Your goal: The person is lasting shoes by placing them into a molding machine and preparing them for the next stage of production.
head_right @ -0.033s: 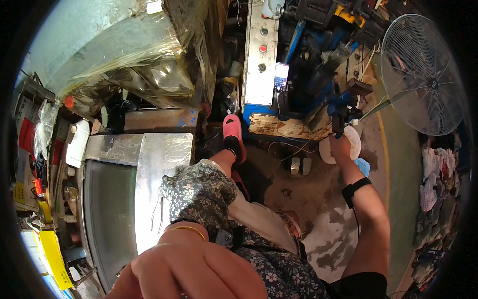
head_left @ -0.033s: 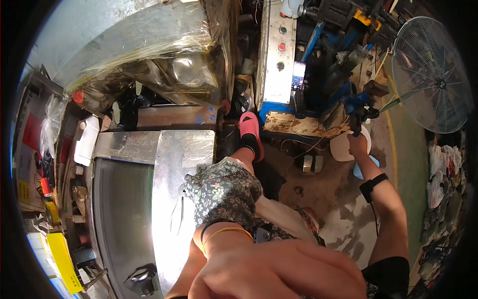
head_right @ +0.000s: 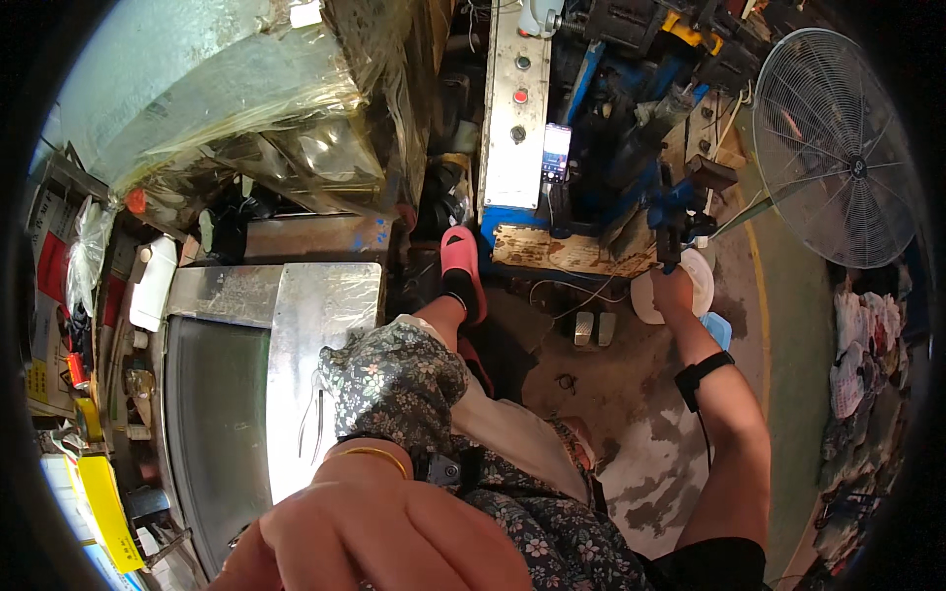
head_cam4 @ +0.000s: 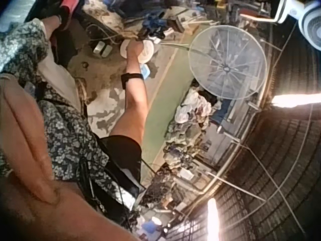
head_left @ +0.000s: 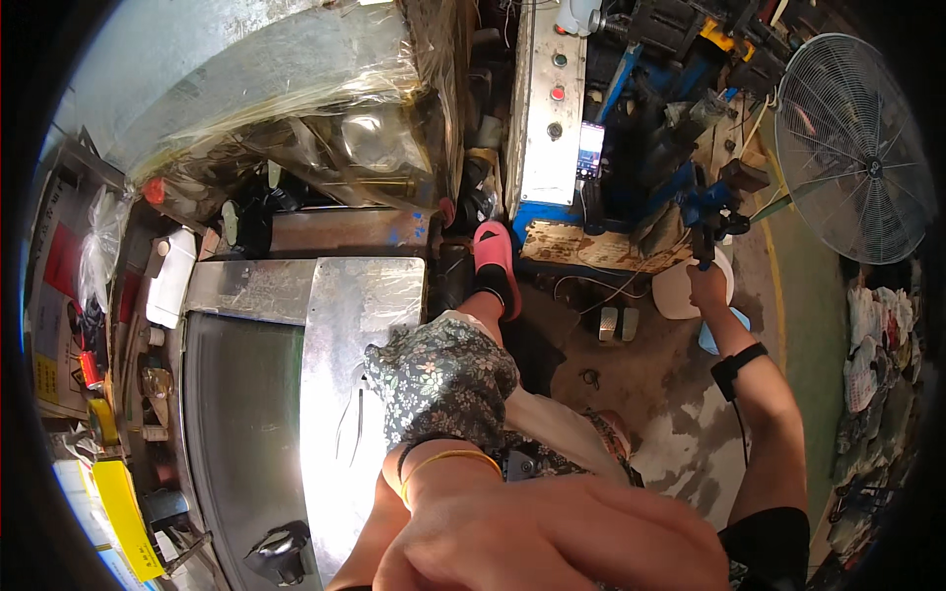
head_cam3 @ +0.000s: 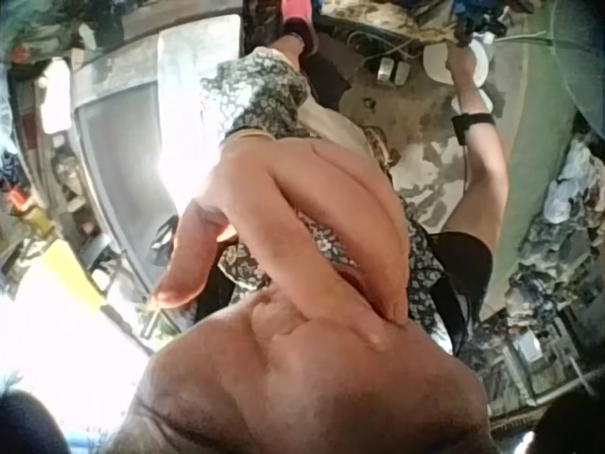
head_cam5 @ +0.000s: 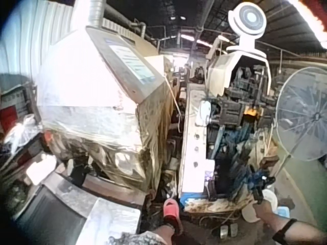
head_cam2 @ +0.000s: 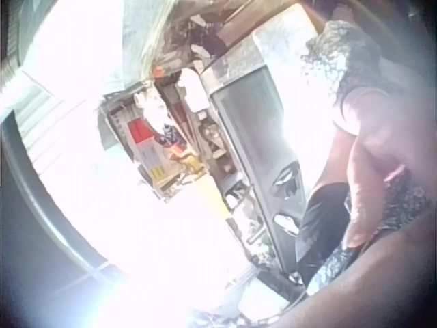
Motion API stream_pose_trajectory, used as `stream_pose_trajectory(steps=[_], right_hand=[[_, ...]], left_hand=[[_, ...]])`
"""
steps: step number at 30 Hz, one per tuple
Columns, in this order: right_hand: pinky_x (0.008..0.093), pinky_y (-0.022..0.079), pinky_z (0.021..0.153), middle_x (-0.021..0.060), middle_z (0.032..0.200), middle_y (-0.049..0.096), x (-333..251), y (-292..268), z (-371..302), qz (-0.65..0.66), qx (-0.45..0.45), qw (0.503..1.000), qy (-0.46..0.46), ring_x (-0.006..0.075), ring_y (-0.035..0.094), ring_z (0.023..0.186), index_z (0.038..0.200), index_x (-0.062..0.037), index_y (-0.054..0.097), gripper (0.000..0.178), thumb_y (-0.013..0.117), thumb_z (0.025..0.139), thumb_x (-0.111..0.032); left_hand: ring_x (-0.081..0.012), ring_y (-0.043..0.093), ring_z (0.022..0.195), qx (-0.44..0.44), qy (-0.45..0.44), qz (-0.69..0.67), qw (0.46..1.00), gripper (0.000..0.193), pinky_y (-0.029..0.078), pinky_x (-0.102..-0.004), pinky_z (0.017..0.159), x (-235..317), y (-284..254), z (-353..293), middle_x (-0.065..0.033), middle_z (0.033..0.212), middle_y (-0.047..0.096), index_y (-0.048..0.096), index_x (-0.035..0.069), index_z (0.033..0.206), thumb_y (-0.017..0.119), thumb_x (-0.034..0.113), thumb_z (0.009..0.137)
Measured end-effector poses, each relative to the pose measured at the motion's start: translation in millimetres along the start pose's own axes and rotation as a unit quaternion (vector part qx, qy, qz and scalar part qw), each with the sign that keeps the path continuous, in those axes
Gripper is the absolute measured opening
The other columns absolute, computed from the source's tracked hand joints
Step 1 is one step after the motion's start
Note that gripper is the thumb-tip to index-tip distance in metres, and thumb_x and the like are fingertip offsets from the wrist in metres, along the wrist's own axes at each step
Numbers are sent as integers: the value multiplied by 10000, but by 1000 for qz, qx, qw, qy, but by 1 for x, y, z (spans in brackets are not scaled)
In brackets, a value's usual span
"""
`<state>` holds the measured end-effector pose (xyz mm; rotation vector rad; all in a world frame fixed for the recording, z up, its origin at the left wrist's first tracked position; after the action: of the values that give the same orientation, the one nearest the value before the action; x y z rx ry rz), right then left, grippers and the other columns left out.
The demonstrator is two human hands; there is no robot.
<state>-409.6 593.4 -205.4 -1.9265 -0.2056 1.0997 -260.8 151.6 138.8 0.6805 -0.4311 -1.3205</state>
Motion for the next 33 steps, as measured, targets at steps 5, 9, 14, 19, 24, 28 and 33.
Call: stream_pose_trajectory(steps=[5, 9, 14, 19, 24, 28, 33], right_hand=[[376, 489, 432, 117, 655, 618, 0, 1, -1, 2, -2, 1000, 3, 244, 621, 477, 969, -12, 573, 248, 637, 879, -234], [381, 493, 458, 92, 639, 583, 0, 0, -1, -2, 0, 1000, 4, 231, 597, 481, 980, -17, 609, 261, 649, 879, -254], [376, 480, 429, 108, 635, 607, 0, -1, -1, 8, 2, 1000, -3, 243, 615, 475, 938, -16, 587, 245, 634, 877, -248], [372, 473, 426, 101, 630, 600, -4, -1, -5, 6, 4, 1000, -8, 244, 604, 466, 942, -18, 586, 239, 629, 878, -244], [376, 470, 428, 101, 628, 594, -8, -3, -8, 7, 6, 1000, -10, 242, 594, 461, 952, -18, 585, 239, 633, 875, -239], [379, 466, 432, 105, 638, 592, -3, -2, -6, 21, 1, 1000, -1, 239, 594, 471, 978, -18, 581, 245, 638, 874, -232], [373, 471, 435, 88, 635, 567, 1, 2, -2, 26, -12, 1000, -8, 223, 582, 471, 981, -18, 583, 241, 646, 875, -224]], left_hand=[[-382, 694, 683, -13, -12, -4, 1000, 837, 585, -388, 543, 0, -1, -8, -353, 931, 661, 681, -154, 1088, 461, 646, 976], [-381, 695, 688, -24, -15, -6, 1000, 828, 585, -390, 540, -1, -10, -4, -351, 939, 659, 683, -150, 1086, 462, 641, 978], [-381, 697, 693, -31, -12, -11, 999, 818, 585, -394, 537, 1, -9, -1, -348, 949, 656, 684, -146, 1083, 464, 635, 979], [-380, 699, 699, -41, -10, -10, 999, 808, 586, -397, 533, 0, -12, -3, -346, 960, 653, 686, -141, 1080, 465, 630, 981], [-380, 700, 705, -65, -5, -9, 998, 798, 586, -400, 530, -1, -11, 3, -344, 970, 651, 688, -137, 1077, 467, 624, 983], [-379, 702, 709, -109, -10, -7, 994, 790, 587, -402, 527, -4, -14, 7, -342, 978, 648, 689, -134, 1074, 468, 619, 984], [-374, 706, 717, -129, -35, -15, 991, 766, 588, -401, 528, -13, -23, 4, -331, 995, 650, 696, -113, 1081, 474, 614, 984]])
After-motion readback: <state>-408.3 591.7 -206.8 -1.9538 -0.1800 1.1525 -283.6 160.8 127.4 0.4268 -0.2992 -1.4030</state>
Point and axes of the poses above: each hand's wrist, its own z-axis towards the middle knuckle, its own y-axis out of the palm, x = y × z, the point moved 9 cm from there along z, towards the middle knuckle
